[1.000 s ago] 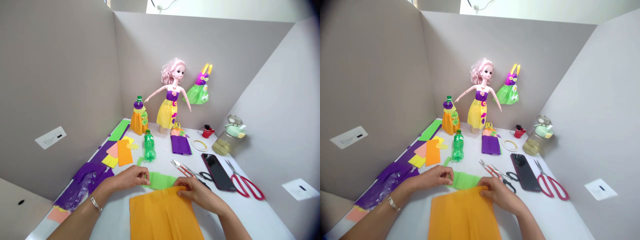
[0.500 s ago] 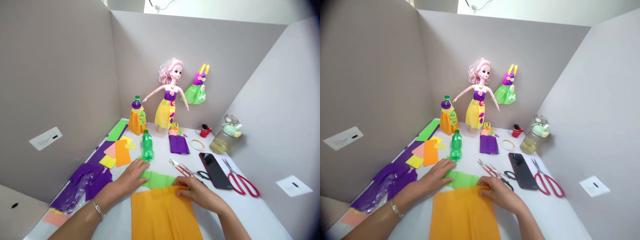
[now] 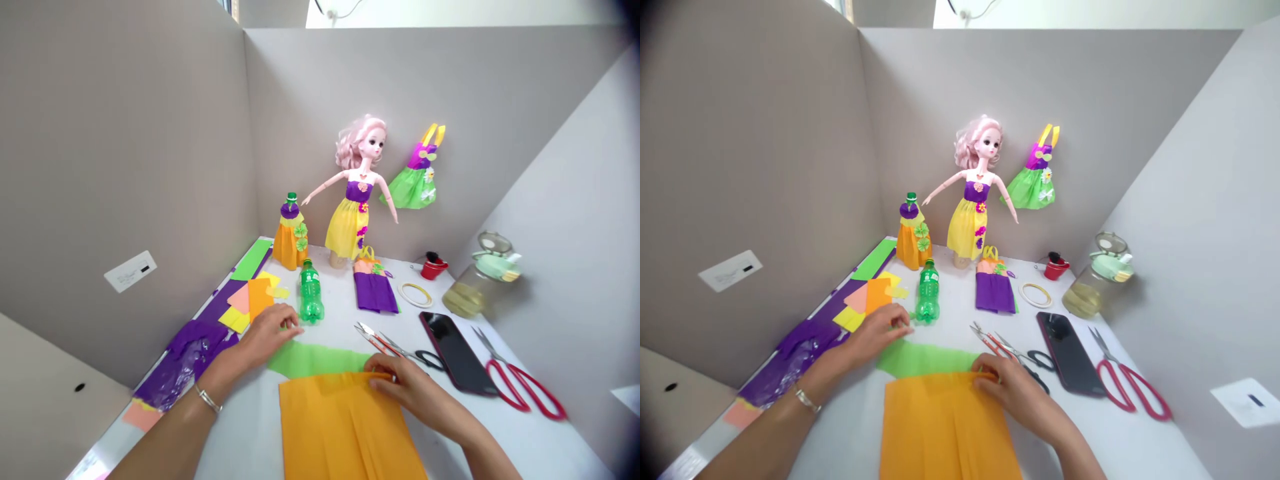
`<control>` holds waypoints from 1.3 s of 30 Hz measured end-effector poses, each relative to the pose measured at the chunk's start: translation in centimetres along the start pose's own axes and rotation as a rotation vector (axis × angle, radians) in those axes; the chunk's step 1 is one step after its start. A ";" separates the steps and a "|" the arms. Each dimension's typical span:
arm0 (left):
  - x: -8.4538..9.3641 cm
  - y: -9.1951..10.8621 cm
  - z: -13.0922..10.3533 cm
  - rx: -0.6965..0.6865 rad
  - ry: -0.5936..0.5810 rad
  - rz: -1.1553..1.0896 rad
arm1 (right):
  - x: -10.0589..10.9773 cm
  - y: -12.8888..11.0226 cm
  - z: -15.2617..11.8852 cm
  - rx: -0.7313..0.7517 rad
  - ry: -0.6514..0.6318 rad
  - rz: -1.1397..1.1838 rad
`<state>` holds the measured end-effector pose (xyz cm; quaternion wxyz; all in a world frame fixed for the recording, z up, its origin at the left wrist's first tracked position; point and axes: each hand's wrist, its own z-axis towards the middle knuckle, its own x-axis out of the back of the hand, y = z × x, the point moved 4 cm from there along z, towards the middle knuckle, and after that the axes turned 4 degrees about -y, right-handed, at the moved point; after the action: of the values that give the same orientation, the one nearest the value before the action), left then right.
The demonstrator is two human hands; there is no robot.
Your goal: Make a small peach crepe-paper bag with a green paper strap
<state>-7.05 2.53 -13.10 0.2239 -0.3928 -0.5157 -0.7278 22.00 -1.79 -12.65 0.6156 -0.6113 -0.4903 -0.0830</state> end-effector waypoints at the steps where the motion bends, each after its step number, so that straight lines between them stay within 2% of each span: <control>1: 1.2 -1.0 0.2 0.048 0.065 0.015 | 0.1 0.1 0.1 -0.011 0.030 -0.001; 5: 5.7 -6.4 0.1 0.302 0.336 0.123 | 0.2 0.3 0.5 -0.034 0.110 0.014; 7: 6.7 -9.0 -0.1 0.413 0.386 0.157 | 0.1 0.2 0.7 -0.030 0.111 0.011; 9: 6.7 -11.0 -0.3 0.478 0.387 0.155 | 0.0 0.1 0.7 -0.040 0.107 -0.006; 13: 6.3 -12.8 -0.4 0.517 0.403 0.079 | -0.2 -0.1 0.7 -0.026 0.093 -0.017; 17: 7.0 -12.7 -0.5 0.463 0.521 -0.071 | -0.2 -0.3 0.7 -0.031 0.103 -0.019; 22: 8.2 -11.0 -0.5 0.385 0.687 -0.361 | -0.2 0.0 1.1 -0.013 0.183 0.039; 25: 7.3 -8.0 -0.1 0.311 0.639 -0.554 | -0.4 0.2 1.3 -0.005 0.249 0.148; 27: 5.4 -4.8 0.0 0.241 0.514 -0.662 | -0.7 -0.2 1.2 0.023 0.281 0.289; 29: 2.7 -1.0 -0.2 0.171 0.342 -0.739 | -1.1 -1.0 1.1 0.079 0.260 0.470; 31: 0.0 2.5 -0.8 0.105 0.158 -0.785 | -1.6 -2.2 0.9 0.139 0.186 0.633; 33: -2.2 5.0 -1.5 0.028 -0.008 -0.818 | -2.0 -3.1 0.8 0.158 0.092 0.740; 34: -2.9 5.8 -1.8 -0.025 -0.097 -0.818 | -2.1 -3.3 0.8 0.144 0.054 0.770; 36: -3.6 6.2 -2.1 -0.080 -0.203 -0.730 | -2.1 -3.2 0.8 0.101 0.037 0.785; 39: -4.0 4.9 -2.0 -0.080 -0.285 -0.433 | -0.9 -2.2 0.6 0.076 0.167 0.801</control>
<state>-1.78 -1.40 -13.88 -0.0276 -0.3806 -0.5850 -0.7157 19.70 -2.22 -11.97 0.6592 -0.7217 -0.1648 0.1320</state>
